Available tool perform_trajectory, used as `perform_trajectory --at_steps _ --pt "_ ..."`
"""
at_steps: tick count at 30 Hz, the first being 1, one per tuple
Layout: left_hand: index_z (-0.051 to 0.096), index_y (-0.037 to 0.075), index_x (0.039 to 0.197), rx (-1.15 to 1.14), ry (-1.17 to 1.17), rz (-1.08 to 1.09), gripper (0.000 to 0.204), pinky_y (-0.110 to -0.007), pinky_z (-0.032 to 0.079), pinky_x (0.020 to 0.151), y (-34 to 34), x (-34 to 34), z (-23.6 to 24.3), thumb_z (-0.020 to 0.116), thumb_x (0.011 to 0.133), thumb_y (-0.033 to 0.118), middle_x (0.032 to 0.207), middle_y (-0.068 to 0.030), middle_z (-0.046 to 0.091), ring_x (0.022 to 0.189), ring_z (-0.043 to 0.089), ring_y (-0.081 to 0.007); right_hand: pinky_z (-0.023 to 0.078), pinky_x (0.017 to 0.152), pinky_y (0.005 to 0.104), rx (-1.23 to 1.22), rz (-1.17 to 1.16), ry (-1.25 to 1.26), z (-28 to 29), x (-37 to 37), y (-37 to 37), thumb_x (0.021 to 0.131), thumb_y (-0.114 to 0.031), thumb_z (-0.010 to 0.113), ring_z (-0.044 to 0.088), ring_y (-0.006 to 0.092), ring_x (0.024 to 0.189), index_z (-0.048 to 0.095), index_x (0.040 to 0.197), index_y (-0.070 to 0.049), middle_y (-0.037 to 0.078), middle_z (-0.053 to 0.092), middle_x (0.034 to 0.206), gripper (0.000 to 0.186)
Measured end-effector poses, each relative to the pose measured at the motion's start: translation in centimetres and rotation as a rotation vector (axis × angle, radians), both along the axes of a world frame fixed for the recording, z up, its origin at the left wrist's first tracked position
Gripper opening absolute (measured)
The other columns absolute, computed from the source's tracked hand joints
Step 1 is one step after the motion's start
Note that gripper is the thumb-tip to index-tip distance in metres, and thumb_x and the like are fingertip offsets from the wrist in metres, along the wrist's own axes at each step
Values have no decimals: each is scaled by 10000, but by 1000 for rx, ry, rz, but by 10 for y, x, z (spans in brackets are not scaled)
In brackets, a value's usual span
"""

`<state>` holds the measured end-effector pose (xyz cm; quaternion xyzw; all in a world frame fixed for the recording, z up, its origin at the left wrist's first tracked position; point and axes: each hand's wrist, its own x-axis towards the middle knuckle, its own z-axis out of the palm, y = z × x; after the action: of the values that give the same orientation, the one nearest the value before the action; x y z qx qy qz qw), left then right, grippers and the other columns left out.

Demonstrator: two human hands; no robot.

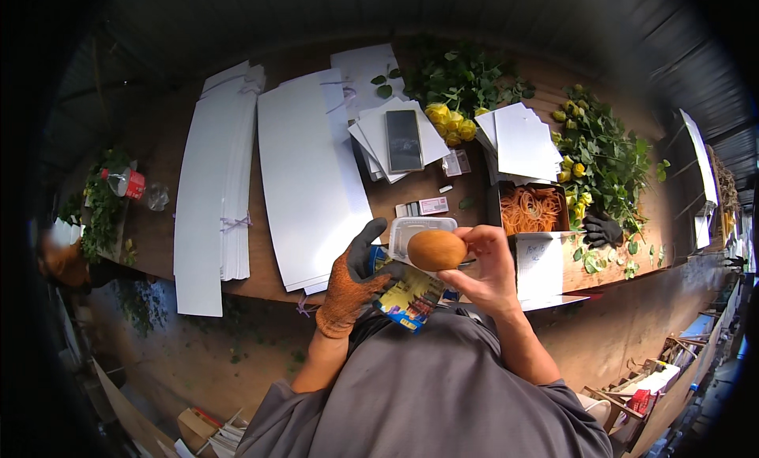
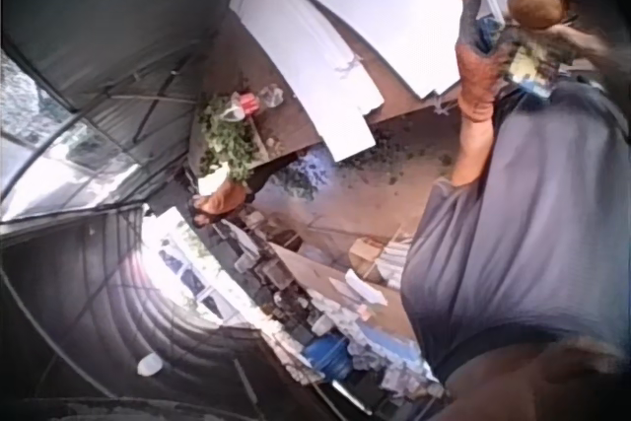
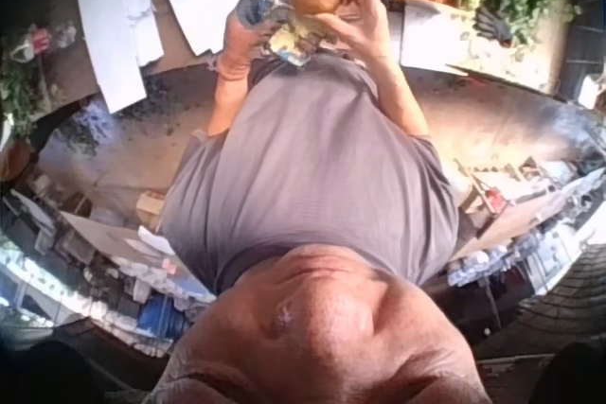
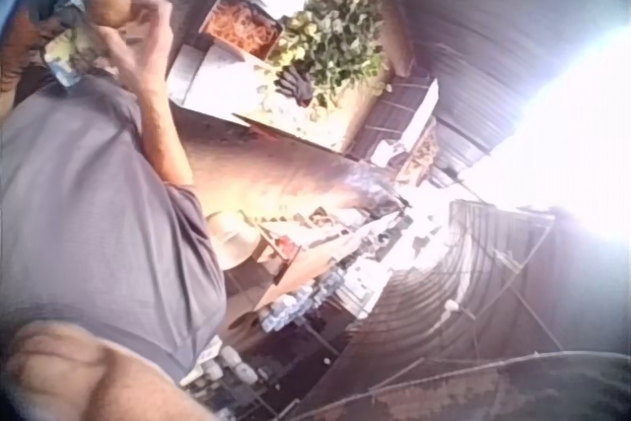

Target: The person arranges yellow roses and green foliage into white boxes on a wooden table. They place flowers and leaves into the boxes, close the lids, and occasionally handle a packaged bun and a small container.

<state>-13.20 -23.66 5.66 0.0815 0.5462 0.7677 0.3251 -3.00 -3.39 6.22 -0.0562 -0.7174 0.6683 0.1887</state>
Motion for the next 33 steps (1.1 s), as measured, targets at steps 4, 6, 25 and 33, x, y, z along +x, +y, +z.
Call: perform_trajectory --at_steps 4,6,25,33 --pt "435 -33 1425 62 12 32 816 -324 475 988 -4 -1 2 863 753 144 1324 -115 564 1170 562 -186 495 913 398 -198 84 352 49 0 2 734 18 807 595 281 1090 509 1208 -26 146 592 1164 562" --pt "435 -31 1425 62 19 -5 842 -333 471 994 -2 -4 9 879 746 191 1318 -113 568 1174 563 -192 519 859 427 -107 120 637 79 1 -2 757 12 786 641 335 978 565 1091 -21 155 642 1073 402" --pt "362 -16 1479 94 -82 -173 991 -337 444 997 4 8 49 916 684 196 1223 -129 619 1120 596 -204 498 717 359 -30 388 1119 156 -11 3 911 -224 673 652 307 944 674 1066 -191 -27 716 1104 158" --pt "320 -10 1500 184 -43 -282 1127 -359 441 1031 -5 4 59 944 563 51 1338 -176 589 1204 579 -231 501 759 389 64 279 1044 151 5 0 920 -176 654 642 312 930 642 1111 -171 5 702 1113 191"
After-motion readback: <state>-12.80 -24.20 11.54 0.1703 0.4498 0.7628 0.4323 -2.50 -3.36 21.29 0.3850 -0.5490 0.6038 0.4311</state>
